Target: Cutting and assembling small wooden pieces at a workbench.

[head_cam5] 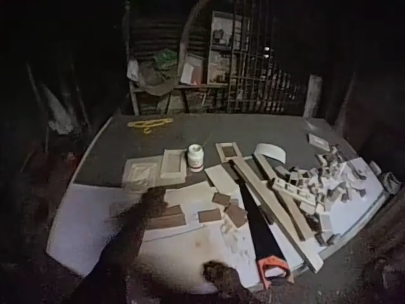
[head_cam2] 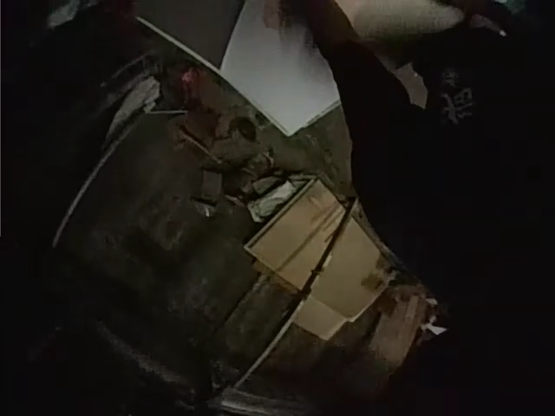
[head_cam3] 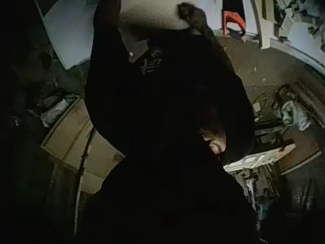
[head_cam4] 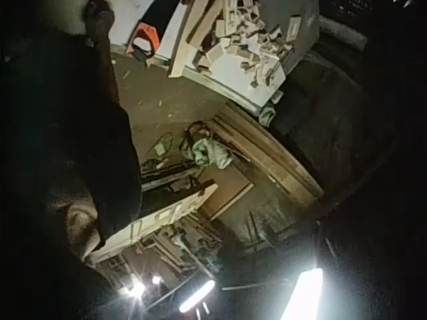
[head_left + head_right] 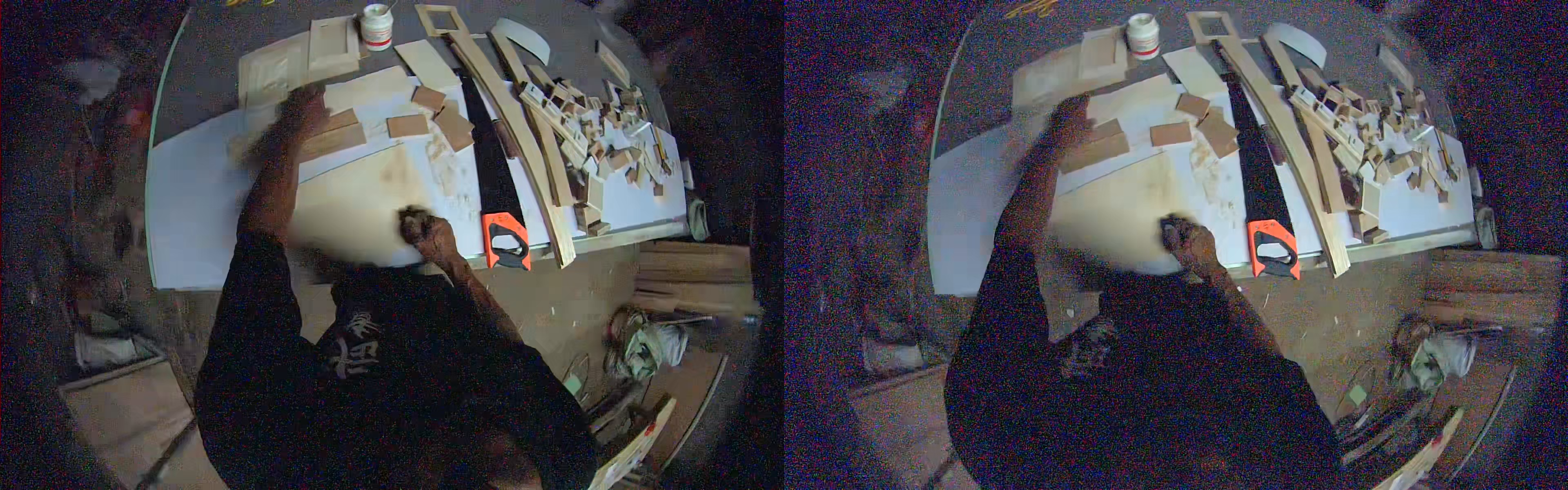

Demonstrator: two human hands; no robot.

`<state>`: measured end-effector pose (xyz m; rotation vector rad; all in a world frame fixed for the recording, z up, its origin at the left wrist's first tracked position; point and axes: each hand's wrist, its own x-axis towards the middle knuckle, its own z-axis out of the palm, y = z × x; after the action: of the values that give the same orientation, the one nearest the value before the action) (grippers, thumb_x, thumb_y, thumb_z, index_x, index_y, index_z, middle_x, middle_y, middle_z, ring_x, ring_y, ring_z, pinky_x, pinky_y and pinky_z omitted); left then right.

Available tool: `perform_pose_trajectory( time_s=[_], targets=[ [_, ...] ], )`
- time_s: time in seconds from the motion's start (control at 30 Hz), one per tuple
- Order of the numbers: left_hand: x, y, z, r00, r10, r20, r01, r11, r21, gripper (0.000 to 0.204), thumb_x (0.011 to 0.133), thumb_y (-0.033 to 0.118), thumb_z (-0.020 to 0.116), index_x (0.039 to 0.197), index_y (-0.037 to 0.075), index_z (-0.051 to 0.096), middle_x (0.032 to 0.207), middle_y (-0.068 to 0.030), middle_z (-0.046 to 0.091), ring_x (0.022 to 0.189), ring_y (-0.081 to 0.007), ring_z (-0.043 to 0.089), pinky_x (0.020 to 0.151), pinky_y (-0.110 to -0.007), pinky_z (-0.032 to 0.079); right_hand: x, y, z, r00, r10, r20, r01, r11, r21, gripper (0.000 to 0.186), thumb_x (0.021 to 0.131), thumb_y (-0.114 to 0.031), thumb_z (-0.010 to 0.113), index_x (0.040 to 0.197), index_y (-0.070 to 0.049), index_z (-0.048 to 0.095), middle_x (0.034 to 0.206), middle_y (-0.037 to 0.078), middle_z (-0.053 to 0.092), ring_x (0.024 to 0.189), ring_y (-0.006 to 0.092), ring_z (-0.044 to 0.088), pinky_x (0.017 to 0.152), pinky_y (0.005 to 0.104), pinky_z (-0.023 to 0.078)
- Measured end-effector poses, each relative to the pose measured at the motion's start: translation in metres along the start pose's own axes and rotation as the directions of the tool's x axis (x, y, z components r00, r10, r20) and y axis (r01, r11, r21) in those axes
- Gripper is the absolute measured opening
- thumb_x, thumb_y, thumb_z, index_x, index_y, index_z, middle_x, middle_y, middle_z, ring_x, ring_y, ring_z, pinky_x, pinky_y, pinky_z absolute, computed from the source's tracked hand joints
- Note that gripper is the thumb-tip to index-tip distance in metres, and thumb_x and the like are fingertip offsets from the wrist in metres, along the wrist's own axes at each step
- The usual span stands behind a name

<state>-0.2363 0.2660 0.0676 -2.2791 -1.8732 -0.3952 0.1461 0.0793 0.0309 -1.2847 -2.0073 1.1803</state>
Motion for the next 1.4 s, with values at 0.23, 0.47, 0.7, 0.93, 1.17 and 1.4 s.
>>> perform_pose_trajectory(
  time_s=[0.23, 0.47, 0.7, 0.93, 1.17, 1.4],
  targets=[
    [0.018, 0.008, -0.003, 0.933, -0.226, 0.282, 0.205, 0.974, 0.1, 0.069, 0.079, 0.027, 0.067, 0.139, 0.003, 0.043, 0.134, -0.0208, 0.051, 0.114, -0.0386, 0.057, 0.094, -0.056, 0.047, -0.007, -0.003, -0.001, 0.996, 0.088, -0.005, -0.083, 0.951, 0.299, 0.027, 0.092, -0.028, 0.062, 0.107, -0.006, 0.068, 0.106, 0.016, 0.07, 0.096, 0.0287, 0.068, 0.086, 0.0371, 0.053],
    [0.029, 0.002, -0.02, 0.975, -0.015, 0.223, 0.012, 1.0, 0.015, 0.047, 0.081, 0.015, 0.061, 0.127, 0.006, 0.055, 0.116, -0.0183, 0.059, 0.093, -0.0345, 0.064, 0.077, -0.049, 0.053, -0.003, -0.014, -0.006, 0.98, 0.179, 0.089, -0.194, 0.958, 0.211, 0.029, 0.09, -0.025, 0.065, 0.112, -0.006, 0.067, 0.113, 0.013, 0.068, 0.097, 0.0256, 0.067, 0.087, 0.034, 0.051],
    [0.023, 0.036, -0.116, 0.932, 0.019, 0.363, 0.21, 0.789, -0.578, 0.042, 0.087, 0.014, 0.059, 0.127, 0.003, 0.054, 0.115, -0.0249, 0.063, 0.108, -0.0404, 0.06, 0.091, -0.05, 0.048, 0.047, -0.106, -0.039, 0.867, -0.364, -0.341, 0.24, 0.904, -0.354, 0.05, 0.087, -0.009, 0.061, 0.135, -0.005, 0.05, 0.131, 0.02, 0.055, 0.123, 0.0385, 0.05, 0.1, 0.0442, 0.045],
    [-0.033, 0.091, -0.138, 0.947, 0.073, 0.314, 0.095, 0.868, -0.487, 0.052, 0.094, 0.038, 0.06, 0.127, -0.003, 0.057, 0.126, -0.0265, 0.059, 0.119, -0.04, 0.056, 0.103, -0.044, 0.043, 0.121, -0.107, -0.081, 0.861, -0.37, -0.35, 0.124, 0.819, -0.56, 0.059, 0.09, -0.044, 0.052, 0.14, -0.014, 0.048, 0.151, 0.015, 0.035, 0.141, 0.0361, 0.027, 0.111, 0.0652, 0.018],
    [-0.068, 0.102, -0.144, 0.769, -0.123, 0.628, 0.412, 0.845, -0.339, 0.05, 0.095, 0.046, 0.051, 0.121, 0.004, 0.064, 0.11, -0.0192, 0.068, 0.107, -0.0364, 0.063, 0.098, -0.043, 0.047, 0.091, -0.054, -0.111, 0.978, 0.196, -0.071, 0.008, 0.303, 0.953, 0.071, 0.091, -0.051, 0.055, 0.148, -0.013, 0.036, 0.152, 0.012, 0.034, 0.14, 0.0327, 0.03, 0.109, 0.0627, 0.027],
    [-0.082, 0.123, -0.124, 0.55, 0.305, 0.778, 0.708, 0.325, -0.627, 0.05, 0.099, 0.048, 0.045, 0.119, 0.006, 0.065, 0.107, -0.0131, 0.066, 0.098, -0.0182, 0.062, 0.089, -0.033, 0.048, 0.102, -0.075, -0.062, 0.985, 0.078, -0.155, 0.129, 0.264, 0.956, 0.036, 0.093, -0.031, 0.063, 0.125, -0.017, 0.052, 0.116, 0.002, 0.059, 0.112, 0.0181, 0.056, 0.096, 0.0466, 0.047]
  ],
)
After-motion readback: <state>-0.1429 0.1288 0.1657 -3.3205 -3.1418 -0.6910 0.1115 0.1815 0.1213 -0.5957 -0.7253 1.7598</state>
